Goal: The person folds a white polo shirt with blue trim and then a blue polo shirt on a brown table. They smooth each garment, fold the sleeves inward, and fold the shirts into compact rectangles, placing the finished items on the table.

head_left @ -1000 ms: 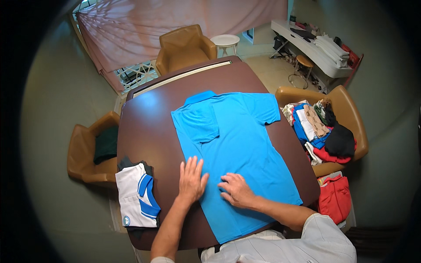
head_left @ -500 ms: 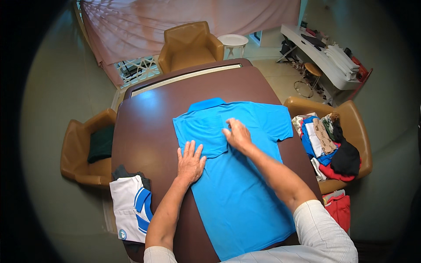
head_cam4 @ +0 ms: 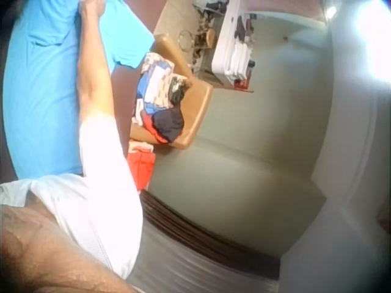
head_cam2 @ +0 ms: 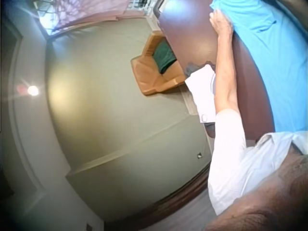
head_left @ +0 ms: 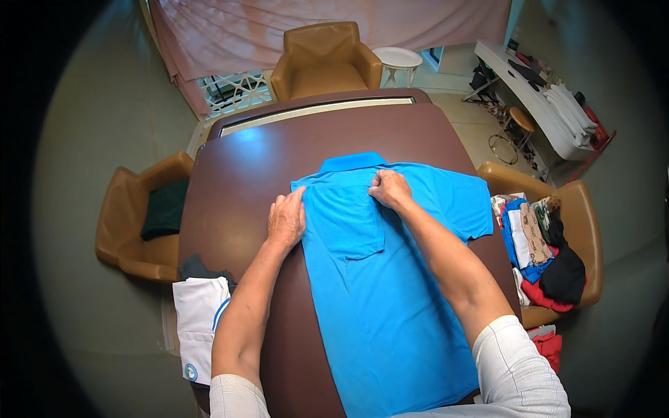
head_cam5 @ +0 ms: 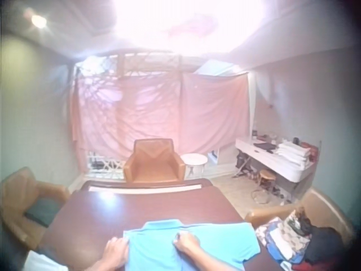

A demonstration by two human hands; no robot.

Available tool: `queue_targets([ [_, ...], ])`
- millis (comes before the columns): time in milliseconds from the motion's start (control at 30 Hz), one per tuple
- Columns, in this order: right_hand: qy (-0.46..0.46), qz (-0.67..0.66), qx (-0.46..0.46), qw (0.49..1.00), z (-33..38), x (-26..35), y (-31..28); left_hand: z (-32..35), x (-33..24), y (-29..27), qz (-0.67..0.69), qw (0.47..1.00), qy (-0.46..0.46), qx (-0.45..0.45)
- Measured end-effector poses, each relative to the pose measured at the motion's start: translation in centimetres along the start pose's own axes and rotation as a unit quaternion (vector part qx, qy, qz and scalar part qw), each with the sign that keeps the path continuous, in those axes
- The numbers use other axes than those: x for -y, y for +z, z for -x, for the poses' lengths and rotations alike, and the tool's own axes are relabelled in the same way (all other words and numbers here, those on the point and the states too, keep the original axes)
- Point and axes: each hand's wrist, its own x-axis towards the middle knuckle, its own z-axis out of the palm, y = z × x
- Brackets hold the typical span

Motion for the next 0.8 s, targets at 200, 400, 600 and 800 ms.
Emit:
queue_targets([
  [200,-0.043,-0.106,-0.066,0.991,0.4,-1.2,0.4,-1.9,1.9,0.5,0.119,0.990,-0.071,0.011],
  [400,-0.128,-0.268,-0.171,0.939,2.3,1.2,0.0,-2.9,2.6,0.0,0.203,0.968,-0.138,0.043],
  [600,-0.420,-0.189,-0.221,0.860,8.2,5.9,0.3,-3.3,3.0,-0.6,0.249,0.949,-0.184,0.061],
  [800,-0.505,-0.141,-0.099,0.846,13.5,6.4,4.6,-3.6,3.6,-0.2,0.259,0.942,-0.202,0.069],
])
